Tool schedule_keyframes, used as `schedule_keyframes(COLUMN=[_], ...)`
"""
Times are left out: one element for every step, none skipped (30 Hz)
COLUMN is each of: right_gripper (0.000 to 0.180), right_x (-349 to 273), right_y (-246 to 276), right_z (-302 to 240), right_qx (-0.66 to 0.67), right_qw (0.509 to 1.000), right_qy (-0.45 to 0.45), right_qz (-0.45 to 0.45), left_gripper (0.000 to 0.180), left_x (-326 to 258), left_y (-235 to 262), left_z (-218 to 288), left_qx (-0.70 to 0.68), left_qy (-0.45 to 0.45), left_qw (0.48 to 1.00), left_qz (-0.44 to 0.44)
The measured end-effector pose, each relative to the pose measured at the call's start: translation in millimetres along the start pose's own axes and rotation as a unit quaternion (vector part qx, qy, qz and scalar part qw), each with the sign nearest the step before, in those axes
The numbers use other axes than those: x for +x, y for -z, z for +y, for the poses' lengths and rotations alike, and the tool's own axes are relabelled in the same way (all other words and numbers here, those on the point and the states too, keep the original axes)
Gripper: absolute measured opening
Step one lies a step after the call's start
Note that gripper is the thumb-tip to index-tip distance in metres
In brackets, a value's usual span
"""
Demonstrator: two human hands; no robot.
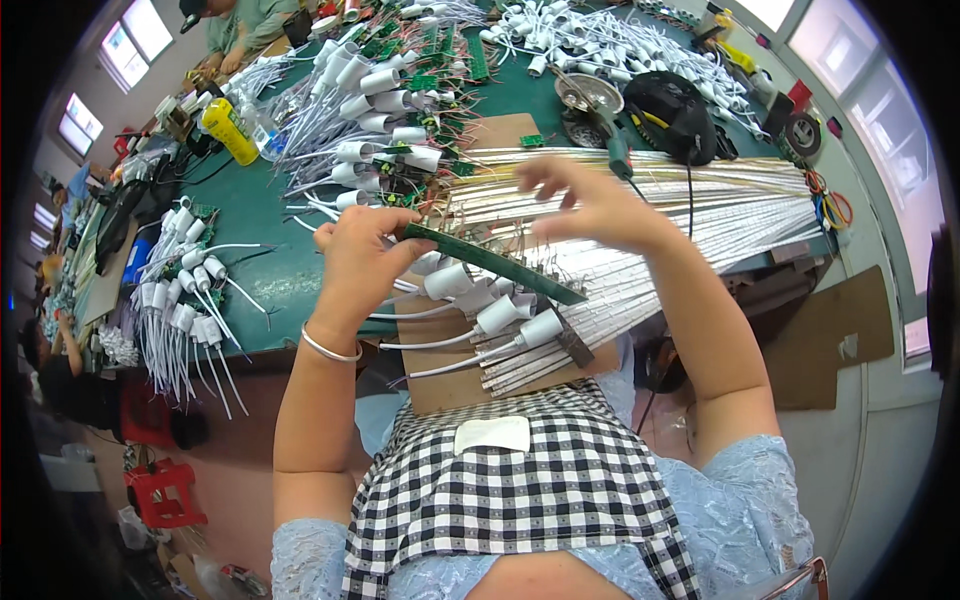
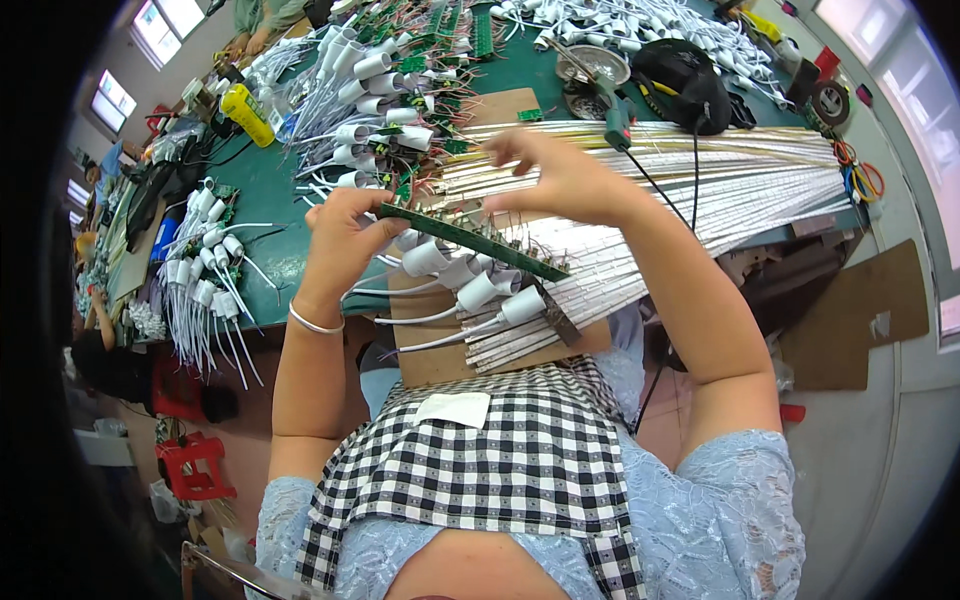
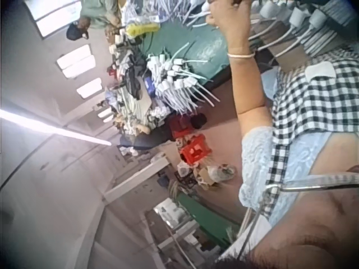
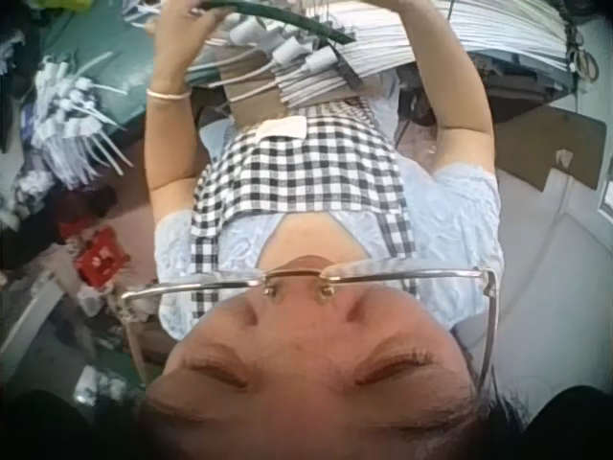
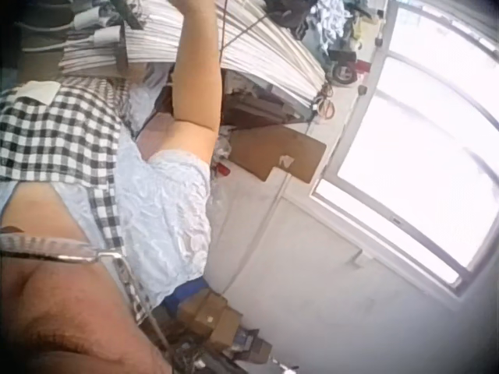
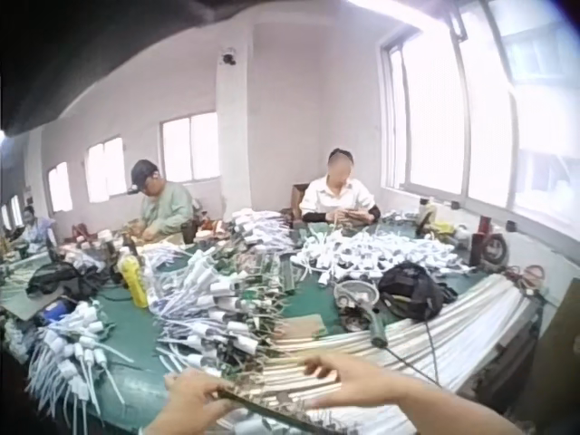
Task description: The person assembles electronic components at a factory workstation. They pick up green circuit boards with attached white cylindrical parts and wires, then use a soldering iron to secure connections on the boards. The person handles the components one at a time, placing finished units on the table.
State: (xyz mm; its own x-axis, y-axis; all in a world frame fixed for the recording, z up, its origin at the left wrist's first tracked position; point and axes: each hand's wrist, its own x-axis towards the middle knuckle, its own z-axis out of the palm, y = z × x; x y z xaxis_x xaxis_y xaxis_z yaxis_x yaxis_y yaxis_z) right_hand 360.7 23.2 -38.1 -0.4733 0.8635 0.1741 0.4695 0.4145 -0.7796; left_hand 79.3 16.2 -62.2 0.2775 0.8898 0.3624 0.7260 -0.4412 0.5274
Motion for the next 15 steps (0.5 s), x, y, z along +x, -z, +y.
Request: schedule_keyframes(right_gripper=[0.066, 0.062, 0.045, 0.038, 0.03, 0.025, 0.02, 0.014, 0.013, 0.012, 0.012, 0.01, 0.007, 0.006, 0.004], right_x=[-3.8, -5.6, -6.8, -7.5, -8.3, -9.1, -10.0, -12.1, -15.2, -16.6, -17.4, -19.3, -23.3, -25.1, -28.0], right_y=[-12.8, -24.0, -31.5, -41.0, -48.5, -52.0, -53.3, -52.7, -54.1, -54.8, -52.9, -47.2, -37.2, -24.0, -11.2], right_z=[2.3, 3.3, 0.1, -2.5, -4.7, -8.0, -11.4, -15.4, -15.3, -14.1, -13.4, -14.4, -18.6, -9.6, -0.6], right_qx=[-0.018, -0.029, -0.004, -0.027, -0.049, -0.032, -0.015, 0.014, 0.05, 0.084, 0.116, 0.181, 0.315, 0.405, 0.489], right_qw=[0.997, 0.998, 0.996, 0.998, 0.998, 0.999, 0.999, 1.0, 0.998, 0.994, 0.988, 0.975, 0.939, 0.899, 0.845], right_qy=[-0.068, -0.055, -0.041, -0.02, 0.002, 0.016, 0.029, -0.001, 0.008, 0.017, 0.028, 0.028, -0.005, 0.067, 0.139], right_qz=[-0.023, -0.034, -0.076, -0.053, -0.029, -0.005, 0.019, 0.02, 0.047, 0.074, 0.099, 0.125, 0.139, 0.155, 0.167], left_gripper=[0.02, 0.02, 0.02, 0.02, 0.02, 0.02, 0.02, 0.019, 0.018, 0.018, 0.017, 0.018, 0.019, 0.02, 0.021], left_x=[0.0, 0.4, 0.8, -0.8, -0.7, 0.3, 0.5, -0.8, -4.3, -8.5, -11.4, -14.6, -15.4, -13.9, -11.2], left_y=[1.9, 3.9, 4.8, 4.7, 5.6, 7.8, 10.0, 13.7, 12.9, 10.0, 8.3, 7.5, 6.6, 5.6, 4.2], left_z=[1.3, 4.2, 8.0, 11.1, 12.1, 11.3, 11.6, 15.7, 10.6, -0.9, -4.3, -3.0, -2.7, -1.3, -0.5], left_qx=[0.024, 0.048, 0.071, 0.07, 0.042, 0.014, -0.013, -0.058, -0.059, -0.063, -0.067, -0.155, -0.156, -0.158, -0.159], left_qy=[-0.005, -0.011, -0.017, -0.043, -0.031, -0.018, -0.006, -0.005, -0.012, -0.019, -0.026, 0.025, 0.014, 0.001, -0.013], left_qw=[1.0, 0.999, 0.997, 0.996, 0.999, 1.0, 1.0, 0.998, 0.998, 0.998, 0.997, 0.987, 0.987, 0.986, 0.986], left_qz=[0.0, 0.002, 0.004, 0.02, 0.007, -0.006, -0.021, -0.026, -0.025, -0.023, -0.019, -0.034, -0.039, -0.045, -0.052])
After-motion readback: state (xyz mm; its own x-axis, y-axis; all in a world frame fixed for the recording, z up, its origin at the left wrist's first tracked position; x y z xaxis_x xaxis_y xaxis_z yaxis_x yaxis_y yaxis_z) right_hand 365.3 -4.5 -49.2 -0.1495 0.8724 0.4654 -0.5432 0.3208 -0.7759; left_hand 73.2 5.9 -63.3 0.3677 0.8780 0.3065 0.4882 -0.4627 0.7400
